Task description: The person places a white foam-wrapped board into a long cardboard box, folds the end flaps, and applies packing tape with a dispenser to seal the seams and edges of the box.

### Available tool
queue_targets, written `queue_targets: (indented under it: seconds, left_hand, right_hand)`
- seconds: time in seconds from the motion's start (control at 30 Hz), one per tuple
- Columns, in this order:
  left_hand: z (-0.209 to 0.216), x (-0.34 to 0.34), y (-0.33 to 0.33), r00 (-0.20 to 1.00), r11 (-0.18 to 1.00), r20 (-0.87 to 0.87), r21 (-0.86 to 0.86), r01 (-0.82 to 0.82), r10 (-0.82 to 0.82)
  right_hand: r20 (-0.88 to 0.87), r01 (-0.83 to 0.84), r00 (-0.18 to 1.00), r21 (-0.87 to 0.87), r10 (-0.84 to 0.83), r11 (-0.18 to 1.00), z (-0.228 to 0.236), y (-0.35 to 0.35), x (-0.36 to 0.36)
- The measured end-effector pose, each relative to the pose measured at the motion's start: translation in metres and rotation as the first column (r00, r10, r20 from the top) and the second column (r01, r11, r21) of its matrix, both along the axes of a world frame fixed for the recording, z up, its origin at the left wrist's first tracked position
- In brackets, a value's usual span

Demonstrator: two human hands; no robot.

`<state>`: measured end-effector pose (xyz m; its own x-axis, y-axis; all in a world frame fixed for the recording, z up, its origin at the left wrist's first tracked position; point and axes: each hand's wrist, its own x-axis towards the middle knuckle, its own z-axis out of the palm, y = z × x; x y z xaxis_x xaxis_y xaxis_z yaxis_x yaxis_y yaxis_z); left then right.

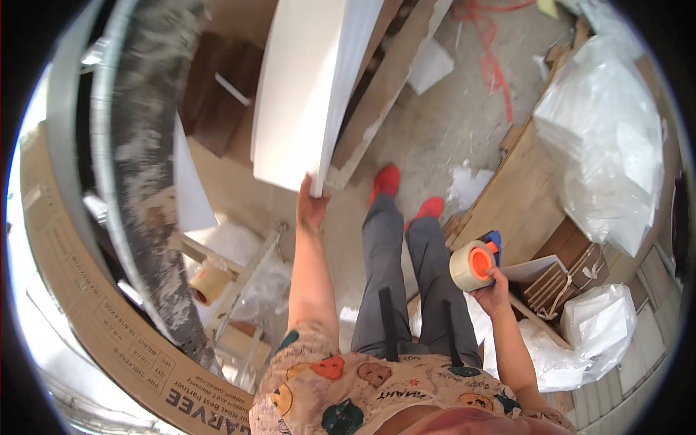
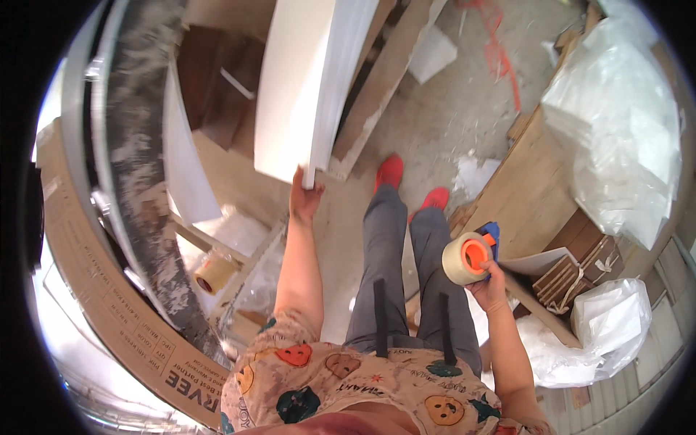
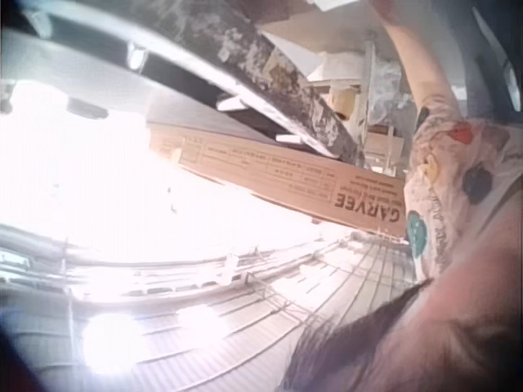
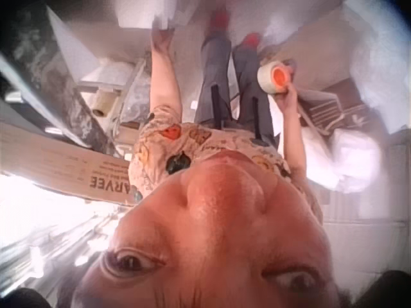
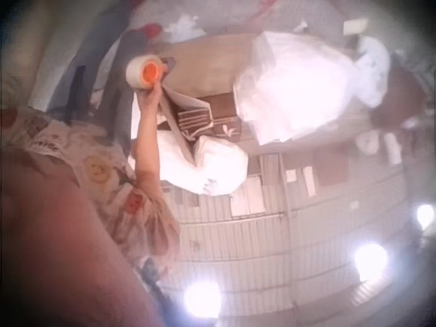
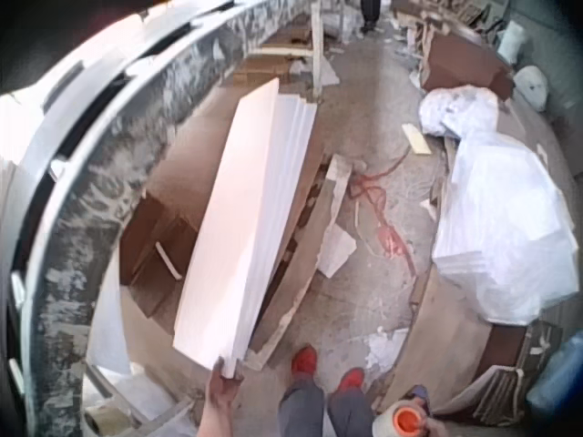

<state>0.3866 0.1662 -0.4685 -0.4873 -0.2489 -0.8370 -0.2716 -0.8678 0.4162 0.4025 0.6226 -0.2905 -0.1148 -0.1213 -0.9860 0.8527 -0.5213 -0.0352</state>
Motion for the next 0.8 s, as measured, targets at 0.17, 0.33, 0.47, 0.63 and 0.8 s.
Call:
queue_targets:
  seconds: [0.17, 0.33, 0.47, 0.63, 0.8]
  left_hand:
    - [0.155, -0.051, 0.065, 0.957, 0.97, -0.154, 0.032, -0.242, 0.244]
    - [0.264, -0.064, 0.109, 0.934, 0.97, -0.32, -0.223, 0.091, -0.161]
    - [0.359, -0.024, 0.141, 0.808, 0.89, -0.449, -0.414, 0.191, -0.382]
    - [0.438, -0.011, 0.156, 0.929, 0.972, -0.356, 0.165, 0.167, -0.099]
    - [0.458, -0.076, 0.167, 0.884, 0.952, -0.402, 0.081, 0.294, -0.238]
  right_hand:
    - [-0.153, 0.025, 0.988, -0.041, -0.031, 0.999, 0.045, 0.013, -0.014]
    - [-0.247, -0.067, 0.967, -0.047, 0.054, 0.997, 0.088, 0.036, -0.033]
    - [-0.332, 0.027, 0.942, -0.083, -0.053, 0.996, 0.099, 0.058, -0.036]
    - [-0.325, 0.038, 0.943, -0.095, -0.067, 0.995, 0.111, 0.091, -0.041]
    - [-0.394, 0.101, 0.893, -0.294, -0.217, 0.951, 0.103, 0.101, -0.084]
